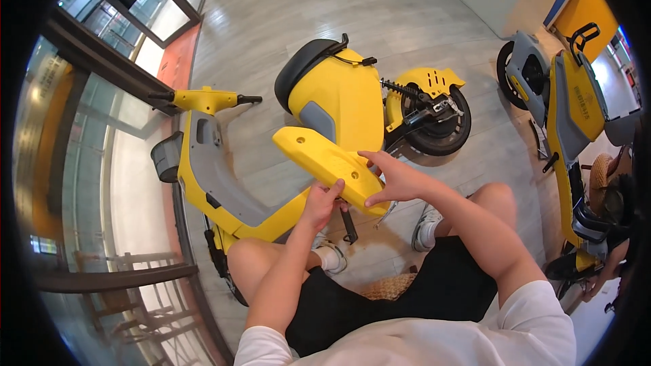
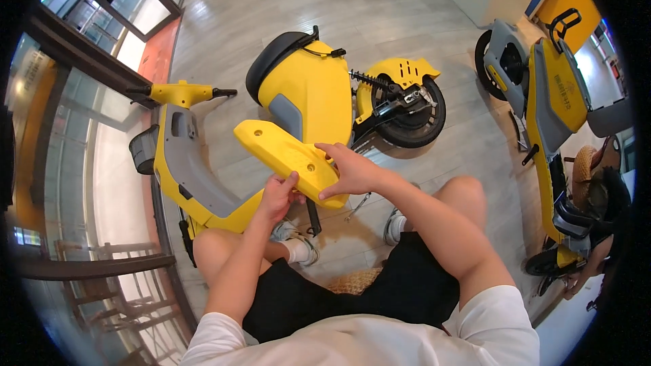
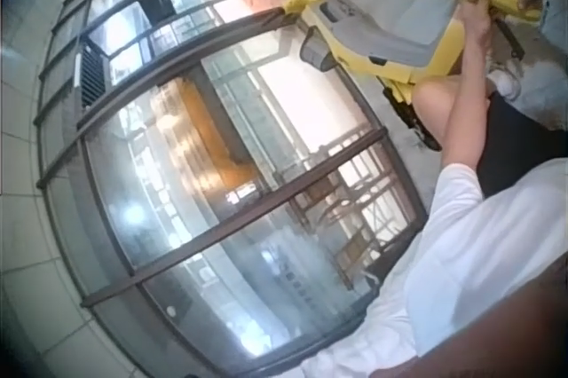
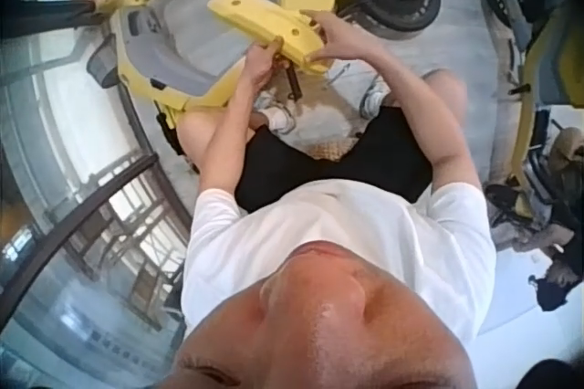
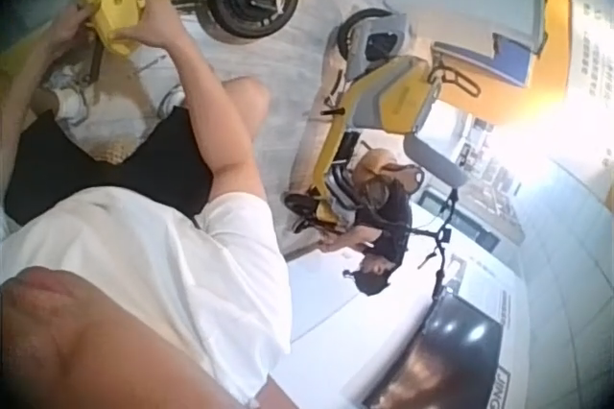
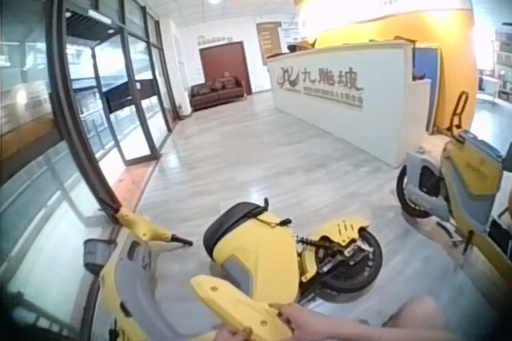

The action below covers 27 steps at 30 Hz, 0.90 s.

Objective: Fitting and securing a yellow plastic cover onto the rear wheel assembly of an electric scooter using an electric screwdriver.

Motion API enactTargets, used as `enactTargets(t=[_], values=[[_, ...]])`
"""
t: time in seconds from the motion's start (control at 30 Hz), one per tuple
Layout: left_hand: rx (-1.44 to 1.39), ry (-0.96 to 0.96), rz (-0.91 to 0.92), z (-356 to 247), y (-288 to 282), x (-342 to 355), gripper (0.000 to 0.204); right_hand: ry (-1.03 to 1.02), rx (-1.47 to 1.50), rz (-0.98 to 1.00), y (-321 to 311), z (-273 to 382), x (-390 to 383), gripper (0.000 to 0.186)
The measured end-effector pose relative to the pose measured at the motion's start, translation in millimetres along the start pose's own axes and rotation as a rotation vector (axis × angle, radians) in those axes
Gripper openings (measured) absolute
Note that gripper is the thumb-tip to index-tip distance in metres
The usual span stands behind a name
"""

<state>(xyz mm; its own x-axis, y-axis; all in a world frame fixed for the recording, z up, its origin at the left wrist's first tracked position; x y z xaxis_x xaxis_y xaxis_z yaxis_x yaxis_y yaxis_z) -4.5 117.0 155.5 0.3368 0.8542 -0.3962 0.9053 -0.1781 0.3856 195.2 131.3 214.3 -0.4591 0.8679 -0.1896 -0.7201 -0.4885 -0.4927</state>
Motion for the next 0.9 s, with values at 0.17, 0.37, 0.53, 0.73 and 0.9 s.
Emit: enactTargets(t=[0.17,0.37,0.53,0.73,0.9], values=[[-0.032,0.031,0.119,-8.4,2.9,-6.5,0.028,-0.034,0.03,-0.036,-6.6,4.3,3.4,0.11],[0.028,0.001,0.418,-7.5,13.7,-18.5,0.036,-0.006,0.118,-0.013,-20.1,12.5,1.1,0.1],[0.22,-0.074,0.299,-8.3,15.3,-19.8,0.041,-0.034,0.222,0.023,-21.7,5.3,4.7,0.067],[0.266,-0.081,0.158,-2.4,7.4,-8.6,0.046,0.016,0.145,-0.043,-19.7,-0.7,6.2,0.058],[0.331,-0.039,0.154,0.0,4.7,-3.4,0.05,-0.051,0.002,-0.102,-25.1,0.6,5.4,0.049]])
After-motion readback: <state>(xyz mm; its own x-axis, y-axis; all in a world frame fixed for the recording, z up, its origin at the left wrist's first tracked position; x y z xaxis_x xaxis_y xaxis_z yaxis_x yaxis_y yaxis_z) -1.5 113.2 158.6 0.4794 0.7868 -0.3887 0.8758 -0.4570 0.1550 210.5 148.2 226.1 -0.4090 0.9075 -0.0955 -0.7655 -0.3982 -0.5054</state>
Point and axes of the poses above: each hand's wrist, its own x-axis towards the middle knuckle, its own y-axis out of the palm, z = x × y, the point moved 5 cm from there along x, towards the middle knuckle, and after that the axes turned 2 degrees about -z, right-handed, at the moved point
